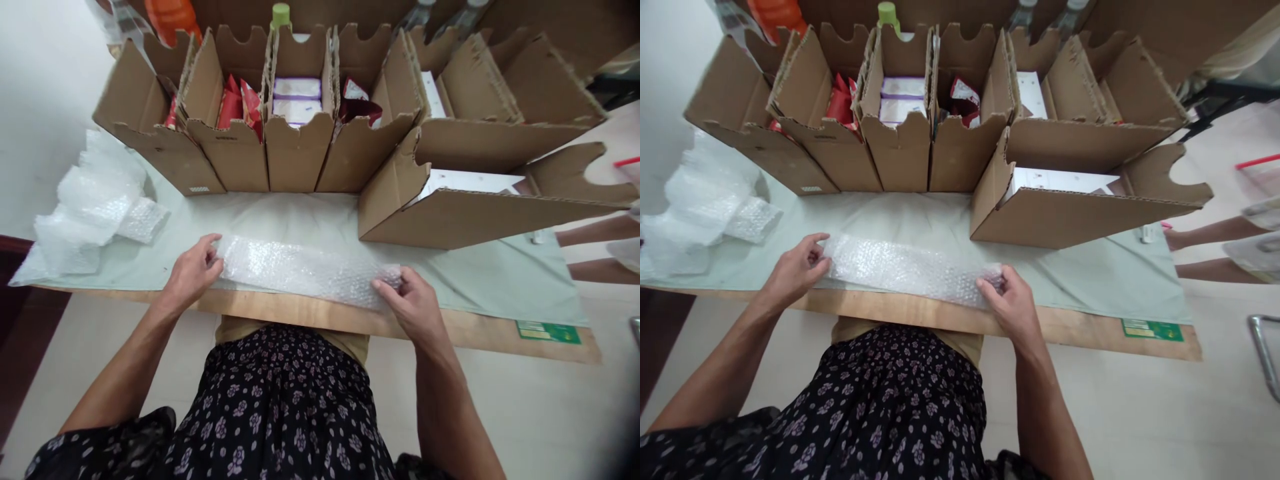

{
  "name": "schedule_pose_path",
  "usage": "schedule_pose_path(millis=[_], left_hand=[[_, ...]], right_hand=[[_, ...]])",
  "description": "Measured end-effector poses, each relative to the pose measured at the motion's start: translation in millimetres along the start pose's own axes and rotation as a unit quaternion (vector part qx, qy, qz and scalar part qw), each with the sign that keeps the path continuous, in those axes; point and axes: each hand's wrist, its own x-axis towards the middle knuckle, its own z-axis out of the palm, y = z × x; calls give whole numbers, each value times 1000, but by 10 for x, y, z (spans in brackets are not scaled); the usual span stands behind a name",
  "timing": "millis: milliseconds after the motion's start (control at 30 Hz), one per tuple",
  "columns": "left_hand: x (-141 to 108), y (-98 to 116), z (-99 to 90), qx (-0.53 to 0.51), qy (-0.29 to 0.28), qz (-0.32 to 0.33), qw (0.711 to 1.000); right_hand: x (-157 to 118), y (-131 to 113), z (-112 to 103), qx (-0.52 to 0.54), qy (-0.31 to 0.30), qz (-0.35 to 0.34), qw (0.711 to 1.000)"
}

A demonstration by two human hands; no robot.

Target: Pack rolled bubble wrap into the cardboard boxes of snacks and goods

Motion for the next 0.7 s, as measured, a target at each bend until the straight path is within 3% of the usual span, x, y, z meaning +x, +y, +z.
schedule_pose_path(millis=[100, 167, 300, 433, 567, 700], left_hand=[[269, 114, -54, 18, 80, 73, 994], [554, 275, -31, 43, 112, 138, 983], [1154, 723, 192, 80, 110, 248, 959], [1523, 1124, 482, 111, 70, 309, 942], [1457, 1270, 599, 77, 90, 322, 939], [820, 1119, 621, 10, 139, 360, 923]], right_hand=[[-414, -86, 16, 45, -30, 35, 998], [-687, -136, 150, 30, -73, 50, 996], [-1096, -163, 619, 21, -125, 58, 990], [-1227, -159, 995, 28, -142, 22, 989], [-1175, -184, 1086, 82, -171, -34, 981], [-1123, -215, 1047, 126, -219, -47, 966]])
